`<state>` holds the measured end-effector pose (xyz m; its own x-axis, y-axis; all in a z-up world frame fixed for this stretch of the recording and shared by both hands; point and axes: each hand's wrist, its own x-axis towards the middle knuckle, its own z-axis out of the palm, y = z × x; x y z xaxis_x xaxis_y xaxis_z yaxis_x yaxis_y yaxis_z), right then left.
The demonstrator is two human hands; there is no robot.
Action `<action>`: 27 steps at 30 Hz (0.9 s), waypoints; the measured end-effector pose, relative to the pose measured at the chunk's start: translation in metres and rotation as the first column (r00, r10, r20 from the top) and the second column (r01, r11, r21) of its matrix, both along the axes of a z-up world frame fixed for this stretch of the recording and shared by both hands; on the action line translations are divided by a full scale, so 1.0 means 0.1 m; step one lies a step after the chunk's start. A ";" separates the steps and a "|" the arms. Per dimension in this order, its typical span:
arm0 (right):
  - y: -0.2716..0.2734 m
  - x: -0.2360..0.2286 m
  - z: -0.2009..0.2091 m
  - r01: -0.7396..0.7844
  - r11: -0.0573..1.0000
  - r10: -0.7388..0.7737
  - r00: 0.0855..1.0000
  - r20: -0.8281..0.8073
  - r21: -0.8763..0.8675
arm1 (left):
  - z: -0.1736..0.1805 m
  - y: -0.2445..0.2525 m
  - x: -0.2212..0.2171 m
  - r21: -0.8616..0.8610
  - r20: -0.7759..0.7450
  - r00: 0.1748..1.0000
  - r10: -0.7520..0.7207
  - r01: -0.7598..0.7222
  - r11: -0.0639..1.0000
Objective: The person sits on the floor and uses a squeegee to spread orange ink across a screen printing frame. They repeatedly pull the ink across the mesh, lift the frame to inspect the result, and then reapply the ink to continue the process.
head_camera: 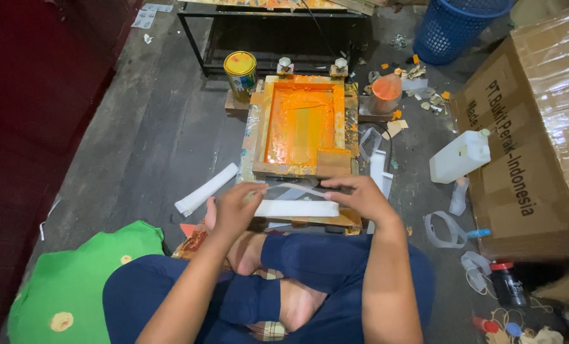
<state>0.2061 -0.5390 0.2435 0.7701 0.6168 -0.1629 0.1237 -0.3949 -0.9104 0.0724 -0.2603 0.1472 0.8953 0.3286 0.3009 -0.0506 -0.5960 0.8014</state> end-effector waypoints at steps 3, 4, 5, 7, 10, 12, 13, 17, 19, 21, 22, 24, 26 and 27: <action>-0.06 0.13 -0.28 0.091 0.970 -0.094 0.996 -0.001 0.224 | 0.54 -0.13 0.04 -0.170 0.000 0.997 0.076 -0.075 0.983; -0.09 0.18 -0.38 0.093 0.970 -0.095 0.995 -0.001 0.224 | 0.61 -0.13 0.06 -0.170 0.000 0.997 0.075 -0.073 0.983; -0.11 0.23 -0.48 0.080 0.920 -0.085 0.996 -0.003 0.384 | 0.68 -0.14 0.07 -0.186 0.008 0.995 0.101 -0.097 0.978; -0.15 0.27 -0.56 0.067 0.843 -0.077 0.997 -0.004 0.533 | 0.82 -0.18 0.08 -0.201 0.015 0.992 0.126 -0.120 0.972; -0.16 0.26 -0.56 0.065 0.755 -0.030 0.997 -0.064 0.653 | 0.97 -0.23 0.07 -0.260 0.020 0.988 0.152 -0.141 0.955; -0.18 0.28 -0.62 0.028 0.747 0.015 0.998 -0.058 0.664 | 0.97 -0.24 0.07 -0.289 0.015 0.984 0.176 -0.165 0.943; -0.18 0.29 -0.64 0.030 0.748 0.014 0.998 -0.061 0.663 | 0.95 -0.24 0.07 -0.290 0.012 0.984 0.176 -0.164 0.943; -0.21 0.36 -0.85 0.082 0.663 -0.014 0.995 -0.098 0.744 | 0.90 -0.24 0.07 -0.378 0.015 0.981 0.193 -0.173 0.909; -0.22 0.36 -0.87 0.115 0.610 -0.024 0.992 -0.128 0.784 | 0.88 -0.24 0.07 -0.401 0.008 0.981 0.193 -0.174 0.899; -0.21 0.31 -0.74 0.199 0.567 -0.093 0.980 -0.178 0.799 | 0.88 -0.25 0.06 -0.426 0.002 0.980 0.197 -0.177 0.887; -0.21 0.32 -0.80 0.201 0.568 -0.094 0.979 -0.179 0.798 | 0.88 -0.25 0.06 -0.426 0.001 0.981 0.196 -0.177 0.887; -0.22 0.35 -0.90 0.295 0.589 -0.261 0.950 -0.168 0.752 | 0.88 -0.25 0.07 -0.438 0.008 0.982 0.189 -0.166 0.884; -0.16 0.30 -0.79 0.319 0.583 -0.305 0.938 -0.163 0.747 | 0.74 -0.19 0.09 -0.465 -0.015 0.983 0.183 -0.169 0.869; -0.13 0.28 -0.73 0.339 0.576 -0.347 0.925 -0.153 0.744 | 0.67 -0.16 0.11 -0.491 -0.034 0.984 0.178 -0.171 0.854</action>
<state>0.2341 -0.5516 0.1706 0.9495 0.2084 0.2346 0.1350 0.4033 -0.9050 0.0831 -0.2761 0.2143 0.8067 0.5867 0.0707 0.0054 -0.1270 0.9919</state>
